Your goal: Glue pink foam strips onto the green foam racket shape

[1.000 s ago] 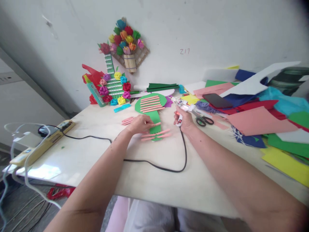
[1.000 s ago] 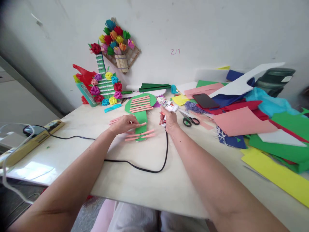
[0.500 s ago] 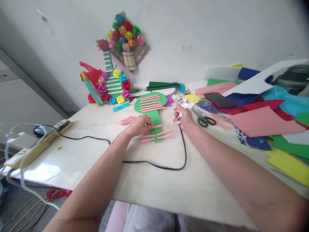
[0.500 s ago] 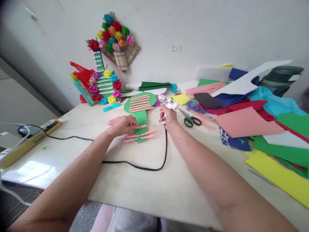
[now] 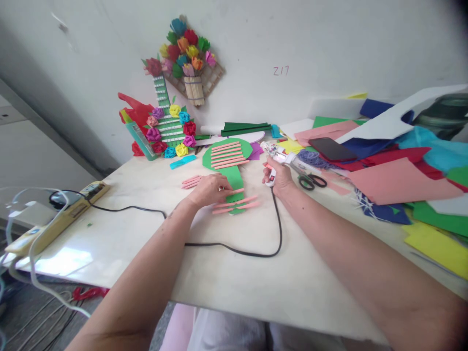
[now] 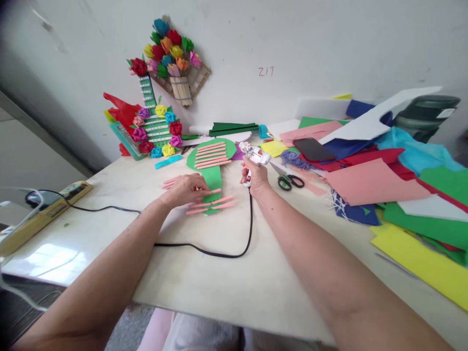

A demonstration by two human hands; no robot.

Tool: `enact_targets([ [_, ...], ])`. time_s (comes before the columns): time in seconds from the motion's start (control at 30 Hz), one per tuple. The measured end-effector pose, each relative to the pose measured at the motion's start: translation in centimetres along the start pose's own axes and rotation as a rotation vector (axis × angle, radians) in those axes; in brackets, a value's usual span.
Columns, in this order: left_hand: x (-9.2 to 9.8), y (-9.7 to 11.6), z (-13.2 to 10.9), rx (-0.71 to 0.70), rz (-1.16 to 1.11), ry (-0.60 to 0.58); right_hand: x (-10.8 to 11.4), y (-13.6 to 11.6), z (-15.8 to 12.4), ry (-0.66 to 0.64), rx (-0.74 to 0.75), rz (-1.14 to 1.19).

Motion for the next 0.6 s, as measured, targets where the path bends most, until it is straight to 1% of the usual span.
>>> enact_targets([
  [0.3, -0.04, 0.25, -0.04, -0.006, 0.045, 0.013, 0.12, 0.16, 0.1, -0.013, 0.01, -0.005],
  [0.6, -0.17, 0.27, -0.06, -0.042, 0.078, 0.015, 0.18, 0.23, 0.19, -0.014, 0.01, -0.012],
])
Point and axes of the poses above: each hand's wrist, its own z-axis towards the middle knuckle, its own x-axis out of the back of the hand, y = z × x, the point moved 5 cm from there along z, towards the middle knuckle, and after that the axes turned 4 degrees about -z, right-handed, at the moved point
